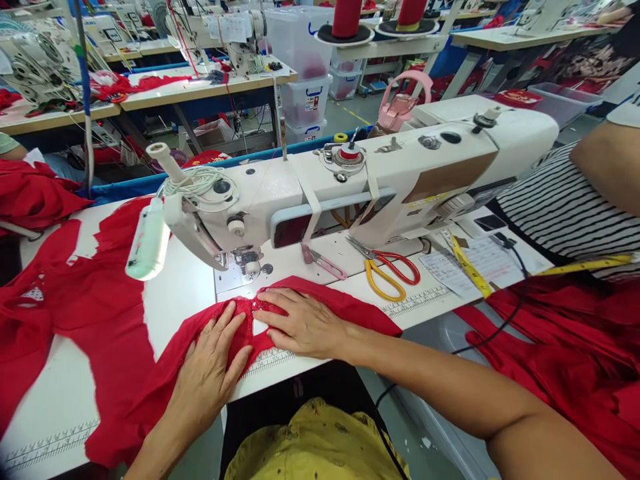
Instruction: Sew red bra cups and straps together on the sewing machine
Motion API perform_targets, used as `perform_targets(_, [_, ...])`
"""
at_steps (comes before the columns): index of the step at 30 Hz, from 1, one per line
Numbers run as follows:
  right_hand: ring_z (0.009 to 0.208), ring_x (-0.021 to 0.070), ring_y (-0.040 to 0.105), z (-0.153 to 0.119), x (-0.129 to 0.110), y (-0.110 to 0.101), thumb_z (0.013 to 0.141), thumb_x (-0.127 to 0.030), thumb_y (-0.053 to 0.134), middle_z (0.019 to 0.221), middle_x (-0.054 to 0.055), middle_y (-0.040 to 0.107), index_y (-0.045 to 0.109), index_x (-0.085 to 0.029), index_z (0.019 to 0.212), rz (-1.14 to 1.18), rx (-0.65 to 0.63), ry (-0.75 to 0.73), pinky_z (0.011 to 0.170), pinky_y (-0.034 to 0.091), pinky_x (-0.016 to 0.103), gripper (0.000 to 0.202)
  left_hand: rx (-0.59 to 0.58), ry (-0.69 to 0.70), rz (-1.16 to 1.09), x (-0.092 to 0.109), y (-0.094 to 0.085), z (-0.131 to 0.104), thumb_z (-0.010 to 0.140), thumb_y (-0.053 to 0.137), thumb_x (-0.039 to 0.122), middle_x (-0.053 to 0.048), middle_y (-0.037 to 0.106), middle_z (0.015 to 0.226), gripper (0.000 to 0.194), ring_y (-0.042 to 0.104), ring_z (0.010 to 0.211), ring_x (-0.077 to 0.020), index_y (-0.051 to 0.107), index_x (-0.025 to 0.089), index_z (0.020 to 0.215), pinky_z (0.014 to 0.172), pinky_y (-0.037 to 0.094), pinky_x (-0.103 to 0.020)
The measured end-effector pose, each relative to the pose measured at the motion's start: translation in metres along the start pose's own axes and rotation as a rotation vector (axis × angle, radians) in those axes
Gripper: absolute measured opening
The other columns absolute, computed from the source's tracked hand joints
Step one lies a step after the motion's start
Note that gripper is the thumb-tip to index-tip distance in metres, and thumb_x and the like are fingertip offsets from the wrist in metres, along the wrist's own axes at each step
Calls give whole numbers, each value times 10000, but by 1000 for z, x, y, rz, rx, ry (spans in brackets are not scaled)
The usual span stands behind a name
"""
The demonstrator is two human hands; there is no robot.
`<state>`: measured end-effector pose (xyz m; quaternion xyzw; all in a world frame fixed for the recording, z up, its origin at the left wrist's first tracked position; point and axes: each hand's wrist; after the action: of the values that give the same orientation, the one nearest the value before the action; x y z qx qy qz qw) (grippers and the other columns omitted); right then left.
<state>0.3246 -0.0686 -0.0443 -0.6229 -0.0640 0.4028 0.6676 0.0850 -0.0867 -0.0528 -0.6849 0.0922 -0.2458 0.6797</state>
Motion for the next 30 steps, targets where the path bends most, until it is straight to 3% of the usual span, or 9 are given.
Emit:
perform_targets(7, [1326, 268, 473, -1, 1, 1, 950, -251, 508, 1463, 134, 488, 596, -207, 1328, -9, 25, -3, 1046, 489, 466, 390, 23, 64, 49, 0, -3, 1, 1013, 393, 381, -89, 329, 1599, 456, 445, 1369, -341, 455, 300, 1457, 994, 494, -544])
perform_targets(11, [1329, 277, 464, -1, -1, 0, 944, -249, 509, 1476, 130, 472, 560, -232, 1376, -27, 6, -15, 1036, 490, 476, 435, 32, 65, 43, 0, -3, 1, 1003, 416, 428, -90, 352, 1589, 498, 438, 1376, -337, 427, 275, 1477, 1009, 491, -517])
perform_targets(16, [1334, 295, 461, 0, -3, -2, 940, -246, 491, 1468, 149, 484, 584, -187, 1350, -57, -1, -29, 1013, 507, 480, 424, 30, 83, 41, -5, -4, 2, 998, 423, 458, -100, 354, 1586, 537, 453, 1365, -346, 411, 239, 1488, 1017, 490, -511])
perform_targets(30, [1320, 252, 489, 0, 5, 3, 940, -240, 508, 1463, 149, 489, 605, -172, 1315, -19, 50, -97, 1085, 459, 443, 393, 47, 86, 72, -5, -5, 4, 1001, 404, 485, -71, 342, 1591, 567, 488, 1337, -367, 346, 269, 1522, 965, 537, -536])
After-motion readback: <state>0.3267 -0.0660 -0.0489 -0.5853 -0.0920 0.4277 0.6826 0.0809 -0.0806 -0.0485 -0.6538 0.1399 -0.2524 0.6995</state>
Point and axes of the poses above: each hand's wrist, its own z-axis towards the middle knuckle, its own y-axis out of the palm, x = y × z
